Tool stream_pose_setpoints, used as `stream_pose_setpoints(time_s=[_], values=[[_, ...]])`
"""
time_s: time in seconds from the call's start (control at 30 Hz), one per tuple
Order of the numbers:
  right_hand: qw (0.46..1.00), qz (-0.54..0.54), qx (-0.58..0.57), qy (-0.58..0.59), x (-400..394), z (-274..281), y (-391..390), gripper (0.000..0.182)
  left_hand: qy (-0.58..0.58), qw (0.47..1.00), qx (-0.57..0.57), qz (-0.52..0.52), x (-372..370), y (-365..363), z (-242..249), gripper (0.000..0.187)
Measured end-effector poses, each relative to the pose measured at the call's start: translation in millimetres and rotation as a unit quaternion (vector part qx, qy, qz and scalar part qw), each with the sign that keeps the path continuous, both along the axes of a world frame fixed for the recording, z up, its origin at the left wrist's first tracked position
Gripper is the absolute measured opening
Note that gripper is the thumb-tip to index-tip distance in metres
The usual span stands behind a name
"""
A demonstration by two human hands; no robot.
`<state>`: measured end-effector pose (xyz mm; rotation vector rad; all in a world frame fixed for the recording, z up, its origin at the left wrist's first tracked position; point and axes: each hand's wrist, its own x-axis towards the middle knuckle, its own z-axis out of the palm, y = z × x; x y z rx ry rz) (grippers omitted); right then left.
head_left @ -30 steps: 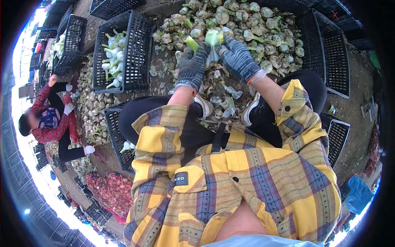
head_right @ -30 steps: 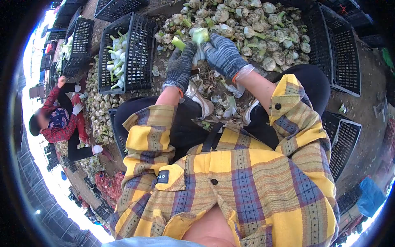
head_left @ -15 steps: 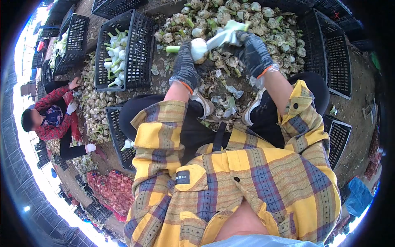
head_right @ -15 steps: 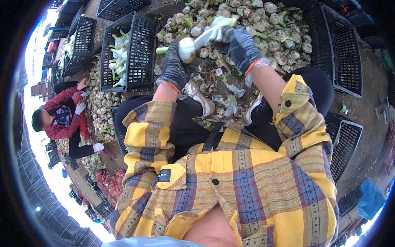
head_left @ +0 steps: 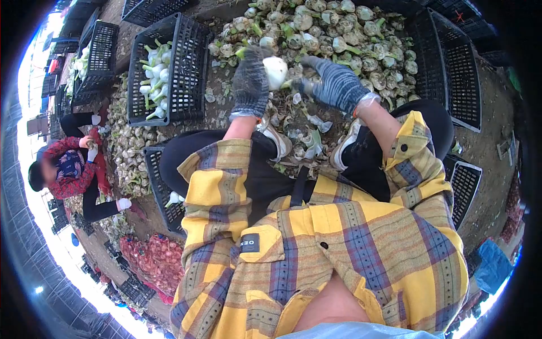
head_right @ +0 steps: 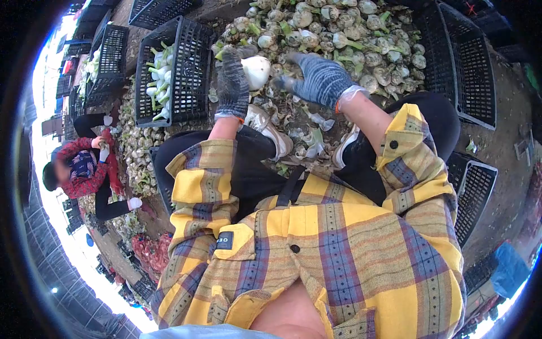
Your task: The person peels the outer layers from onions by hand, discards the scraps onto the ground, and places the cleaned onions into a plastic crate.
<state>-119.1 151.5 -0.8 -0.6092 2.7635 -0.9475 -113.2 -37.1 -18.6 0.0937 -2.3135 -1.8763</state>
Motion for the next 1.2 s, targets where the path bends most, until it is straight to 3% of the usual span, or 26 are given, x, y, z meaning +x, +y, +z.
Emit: stream_pose_setpoints(time_s=[0.03,0.1,0.13,0.23,0.27,0.37,0.43,0.5,0.57,0.7,0.77,0.83,0.9,0.97,1.03,1.1,1.17,1.2], values=[[1.000,-0.001,0.001,0.000,-3,5,-3,0.057,0.000,1.000,0.001,-0.001,1,0,0,0.039],[0.966,-0.063,-0.153,-0.198,-8,9,-11,0.058,0.019,0.940,-0.333,-0.071,5,-4,-6,0.029],[0.969,-0.061,-0.147,-0.191,-9,7,-13,0.056,0.179,0.882,-0.429,-0.075,7,-5,-10,0.026],[0.977,-0.035,-0.121,-0.172,-16,-6,-9,0.058,0.202,0.862,-0.455,-0.094,10,-2,-15,0.032],[0.969,-0.031,-0.145,-0.199,-14,8,-8,0.048,0.205,0.860,-0.459,-0.087,11,-1,-12,0.036],[0.942,-0.023,-0.195,-0.272,-15,4,-4,0.044,0.192,0.875,-0.433,-0.098,9,-4,-16,0.036],[0.944,-0.039,-0.185,-0.269,-13,3,-5,0.035,0.189,0.875,-0.435,-0.099,8,-5,-21,0.035],[0.972,0.003,-0.149,-0.185,-14,0,-4,0.030,0.188,0.874,-0.437,-0.100,9,-4,-17,0.034],[0.978,0.004,-0.127,-0.165,-12,4,-4,0.027,0.064,0.925,-0.362,-0.099,11,-4,-14,0.028],[0.987,-0.021,-0.129,-0.095,-8,2,-6,0.024,0.114,0.902,-0.409,-0.086,11,4,-3,0.030],[0.993,-0.024,-0.105,-0.052,-8,-1,-8,0.023,-0.048,0.981,-0.188,-0.009,14,21,17,0.039],[0.996,-0.027,-0.080,-0.008,-8,-3,-8,0.021,-0.101,0.988,-0.120,-0.001,11,19,11,0.044],[0.972,-0.058,-0.221,-0.056,-11,-9,-7,0.021,-0.209,0.976,-0.054,-0.001,9,20,22,0.044],[0.971,-0.079,-0.216,-0.068,-21,-17,-1,0.021,-0.230,0.972,-0.039,0.013,9,21,23,0.043],[0.970,-0.163,-0.178,-0.022,-26,-19,2,0.019,-0.200,0.977,0.075,0.010,6,17,10,0.041],[0.980,-0.154,-0.124,-0.009,-28,-28,4,0.019,-0.190,0.975,0.111,0.017,5,17,7,0.039],[0.883,-0.151,-0.368,-0.251,-30,-38,4,0.024,-0.182,0.972,0.148,0.022,4,15,4,0.038],[0.777,-0.179,-0.417,-0.436,-28,-10,2,0.024,-0.192,0.972,0.133,0.019,3,11,3,0.037]])
